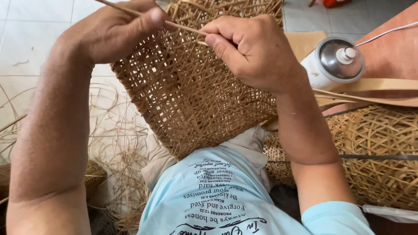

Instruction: Weaving a rattan mat by manually threading and pulling rattan strips through a woven base.

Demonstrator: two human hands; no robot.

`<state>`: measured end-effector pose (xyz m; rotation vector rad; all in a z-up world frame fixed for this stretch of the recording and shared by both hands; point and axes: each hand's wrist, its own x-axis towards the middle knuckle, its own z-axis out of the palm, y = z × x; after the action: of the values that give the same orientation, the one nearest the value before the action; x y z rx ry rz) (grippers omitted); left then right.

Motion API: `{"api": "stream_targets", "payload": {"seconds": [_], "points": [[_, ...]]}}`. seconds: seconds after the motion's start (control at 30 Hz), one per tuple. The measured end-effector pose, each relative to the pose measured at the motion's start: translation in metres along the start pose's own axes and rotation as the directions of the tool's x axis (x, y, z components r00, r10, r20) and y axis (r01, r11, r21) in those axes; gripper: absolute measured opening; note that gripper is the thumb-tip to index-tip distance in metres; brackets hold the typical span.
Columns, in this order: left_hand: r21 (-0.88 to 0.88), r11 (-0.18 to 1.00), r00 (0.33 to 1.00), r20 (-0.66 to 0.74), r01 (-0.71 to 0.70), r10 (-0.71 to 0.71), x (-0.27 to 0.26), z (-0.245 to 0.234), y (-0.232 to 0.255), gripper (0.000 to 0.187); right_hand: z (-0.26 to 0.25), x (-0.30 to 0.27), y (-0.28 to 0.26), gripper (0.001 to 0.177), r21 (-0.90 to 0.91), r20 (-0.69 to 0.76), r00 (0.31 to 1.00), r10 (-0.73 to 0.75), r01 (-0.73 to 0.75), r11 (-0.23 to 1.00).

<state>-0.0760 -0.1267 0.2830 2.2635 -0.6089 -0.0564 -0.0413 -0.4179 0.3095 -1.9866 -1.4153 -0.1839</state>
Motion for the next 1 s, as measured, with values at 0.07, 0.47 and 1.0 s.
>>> {"api": "stream_targets", "payload": {"seconds": [0.07,0.47,1.0], "points": [[-0.033,0.999,1.000,-0.018,-0.017,0.016,-0.003,0.005,-0.015,0.063,-0.005,-0.002,-0.003,0.013,0.006,0.036,0.999,0.022,-0.022,1.000],[-0.086,0.990,0.989,-0.095,0.107,-0.115,-0.006,0.018,-0.029,0.054,-0.016,-0.011,0.041,0.047,0.599,0.360,0.933,0.001,-0.232,0.766],[0.064,0.998,0.976,-0.218,0.010,0.005,0.005,0.034,-0.024,0.056,0.092,0.019,0.070,0.022,0.370,-0.221,0.963,-0.152,0.227,0.901]]}}
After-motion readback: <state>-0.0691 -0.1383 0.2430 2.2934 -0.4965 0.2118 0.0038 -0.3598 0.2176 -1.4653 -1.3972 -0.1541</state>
